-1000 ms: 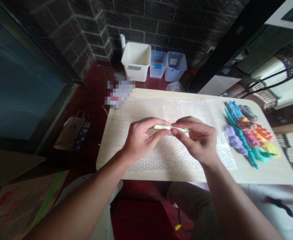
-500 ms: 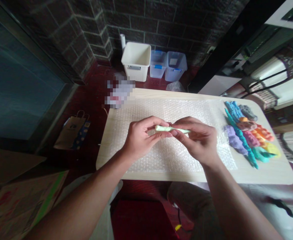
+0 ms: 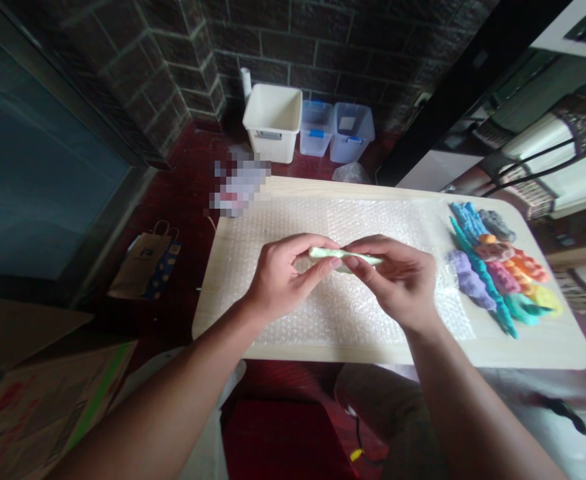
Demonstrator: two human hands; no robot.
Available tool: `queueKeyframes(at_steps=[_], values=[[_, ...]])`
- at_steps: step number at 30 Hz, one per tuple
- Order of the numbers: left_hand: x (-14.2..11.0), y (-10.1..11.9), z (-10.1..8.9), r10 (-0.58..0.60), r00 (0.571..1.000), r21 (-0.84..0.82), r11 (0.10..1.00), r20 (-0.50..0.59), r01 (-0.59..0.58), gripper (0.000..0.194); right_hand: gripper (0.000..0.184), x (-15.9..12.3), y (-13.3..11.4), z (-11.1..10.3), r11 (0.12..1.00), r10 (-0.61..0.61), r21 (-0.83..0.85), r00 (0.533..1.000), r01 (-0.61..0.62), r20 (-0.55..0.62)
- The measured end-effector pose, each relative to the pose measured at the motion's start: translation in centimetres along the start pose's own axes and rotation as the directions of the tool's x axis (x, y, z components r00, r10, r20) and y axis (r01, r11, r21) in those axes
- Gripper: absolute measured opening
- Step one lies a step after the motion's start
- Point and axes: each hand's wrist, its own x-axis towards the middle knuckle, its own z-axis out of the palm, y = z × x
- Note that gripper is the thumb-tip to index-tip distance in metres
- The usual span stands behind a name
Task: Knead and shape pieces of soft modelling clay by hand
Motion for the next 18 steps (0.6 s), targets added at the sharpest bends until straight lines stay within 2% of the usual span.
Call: queueKeyframes(at_steps=[7, 18], values=[[-0.03, 0.2, -0.22, 0.057, 0.998, 0.098, 0.993, 0.013, -0.058, 0.013, 0.014, 0.17, -0.29, -0.18, 0.992, -0.081, -0.089, 0.994, 0.088, 0.075], [0.1, 0.04, -0.29, 0.093, 0.995, 0.071, 0.993, 0.038, -0.096, 0.007, 0.019, 0.06, 0.29, -0.04, 0.996, -0.077, -0.03, 0.995, 0.079, 0.061]])
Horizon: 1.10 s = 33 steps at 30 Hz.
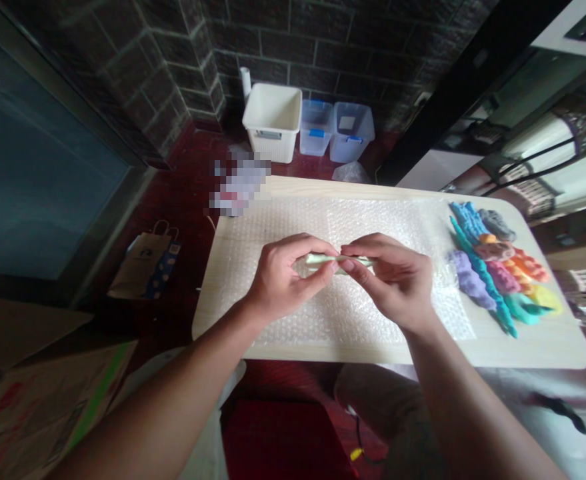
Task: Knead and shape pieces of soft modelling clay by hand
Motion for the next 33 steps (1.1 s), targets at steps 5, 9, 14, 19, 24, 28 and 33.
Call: queueKeyframes(at_steps=[5, 9, 14, 19, 24, 28, 33], values=[[0.0, 0.2, 0.0, 0.002, 1.0, 0.003, 1.0, -0.009, -0.002, 0.005, 0.016, 0.2, -0.2, 0.1, 1.0, -0.013, -0.017, 1.0, 0.014, 0.024], [-0.1, -0.1, 0.3, -0.075, 0.997, -0.114, 0.991, -0.03, 0.071, 0.017, 0.013, 0.2, -0.3, 0.1, 0.998, -0.011, -0.061, 1.0, 0.011, -0.01], [-0.1, -0.6, 0.5, -0.134, 0.991, -0.187, 0.974, -0.026, 0.127, 0.02, 0.016, 0.2, 0.0, 0.0, 0.999, -0.021, -0.043, 0.999, 0.02, -0.033], [-0.2, -0.8, 0.5, -0.143, 0.99, -0.214, 0.967, -0.017, 0.136, 0.021, 0.016, 0.1, 0.2, -0.1, 0.999, -0.031, -0.035, 0.999, 0.031, -0.02], [-0.2, -0.9, 0.7, -0.206, 0.979, -0.33, 0.924, -0.009, 0.191, 0.033, 0.023, 0.3, -0.1, -0.1, 0.999, -0.034, -0.023, 0.999, 0.034, 0.005], [-0.2, -1.0, 0.7, -0.185, 0.983, -0.334, 0.926, 0.009, 0.177, 0.031, 0.02, 0.3, -0.3, -0.2, 0.998, -0.032, -0.046, 0.999, 0.031, -0.008], [-0.2, -0.8, 0.5, -0.134, 0.99, -0.26, 0.958, -0.038, 0.12, 0.022, 0.02, 0.2, -0.3, -0.1, 0.999, -0.021, -0.042, 1.0, 0.021, 0.015]])
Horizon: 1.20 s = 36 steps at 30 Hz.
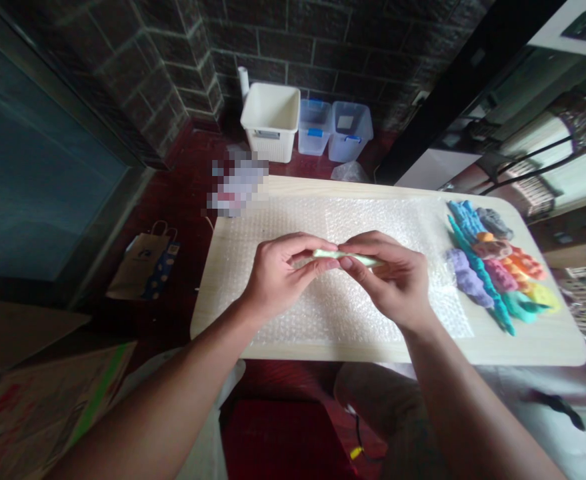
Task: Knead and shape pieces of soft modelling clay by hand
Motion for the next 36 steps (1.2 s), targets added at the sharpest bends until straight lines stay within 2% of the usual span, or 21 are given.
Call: queueKeyframes(at_steps=[5, 9, 14, 18, 24, 31, 36], values=[[-0.06, 0.25, 0.03, 0.047, 0.999, 0.018, 0.999, -0.005, -0.047, 0.021, 0.019, 0.01, -0.01, -0.01, 1.0, -0.025, 0.0, 1.0, 0.025, 0.008], [-0.2, -0.14, 0.03, -0.003, 1.0, 0.013, 1.0, 0.015, 0.002, 0.032, 0.019, -0.05, -0.05, -0.11, 0.998, -0.039, -0.045, 0.999, 0.038, -0.025], [-0.21, -0.01, 0.08, -0.017, 1.0, -0.027, 0.999, 0.009, 0.018, 0.021, 0.025, -0.08, 0.03, -0.02, 1.0, 0.002, -0.02, 1.0, -0.002, -0.016], [-0.14, 0.45, 0.19, -0.027, 1.0, -0.017, 0.999, 0.007, 0.027, 0.019, 0.021, -0.03, -0.04, 0.07, 1.0, 0.004, -0.014, 1.0, -0.004, -0.027], [-0.16, 0.06, 0.18, -0.079, 0.997, -0.036, 0.996, 0.003, 0.079, 0.032, 0.019, -0.04, -0.13, -0.03, 0.999, -0.014, -0.038, 0.999, 0.012, -0.045], [-0.25, 0.1, 0.05, -0.048, 0.999, -0.051, 0.998, 0.005, 0.048, 0.023, 0.017, -0.04, -0.14, -0.21, 0.999, 0.006, -0.033, 1.0, -0.006, -0.007], [-0.21, -0.02, 0.24, -0.083, 0.996, -0.094, 0.992, 0.018, 0.085, 0.031, 0.014, -0.1, -0.22, -0.19, 0.997, -0.012, -0.072, 1.0, 0.01, -0.029]])
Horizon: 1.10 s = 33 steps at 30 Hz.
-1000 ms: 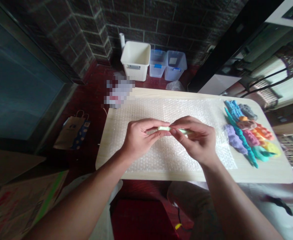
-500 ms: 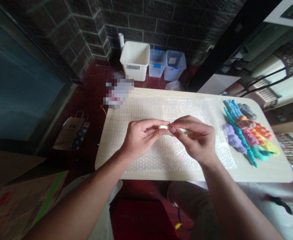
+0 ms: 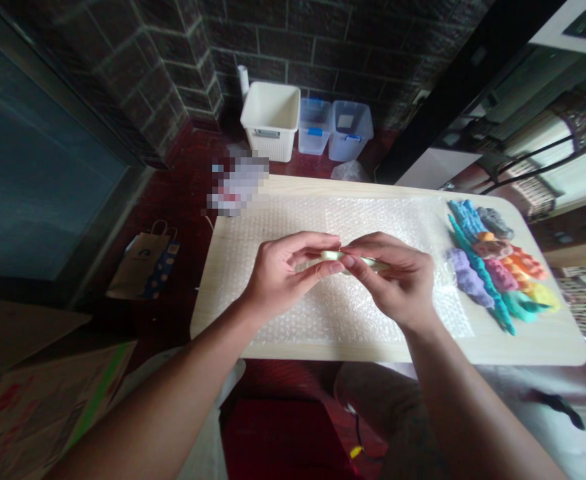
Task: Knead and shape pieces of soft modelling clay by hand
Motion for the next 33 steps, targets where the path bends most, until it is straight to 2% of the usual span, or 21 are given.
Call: queueKeyframes(at_steps=[8, 14, 20, 25, 30, 33], values=[[0.03, 0.54, -0.11, 0.024, 0.999, 0.064, 0.998, -0.03, -0.022, 0.019, 0.021, -0.11, 0.04, -0.13, 1.0, -0.008, 0.01, 0.999, 0.008, 0.031], [0.1, 0.15, 0.02, 0.012, 1.0, -0.038, 0.999, -0.021, -0.013, 0.029, 0.02, -0.09, -0.03, -0.14, 1.0, -0.012, -0.024, 1.0, 0.012, -0.012], [0.18, 0.46, -0.15, 0.081, 0.996, 0.037, 0.996, -0.032, -0.08, 0.017, 0.025, -0.11, 0.07, -0.11, 1.0, -0.024, -0.017, 0.999, 0.025, 0.029], [0.23, 0.27, -0.02, 0.024, 1.0, -0.002, 1.0, -0.017, -0.025, 0.024, 0.02, -0.12, -0.03, -0.03, 1.0, -0.009, -0.022, 1.0, 0.01, 0.015], [0.4, 0.51, -0.06, 0.078, 0.997, 0.03, 0.997, -0.022, -0.078, 0.016, 0.024, -0.17, 0.06, 0.21, 0.999, -0.026, -0.027, 1.0, 0.026, 0.014], [0.47, 0.51, 0.0, 0.046, 0.999, -0.035, 0.998, -0.011, -0.046, 0.019, 0.021, -0.21, 0.05, 0.31, 0.999, -0.027, -0.019, 1.0, 0.027, 0.01]])
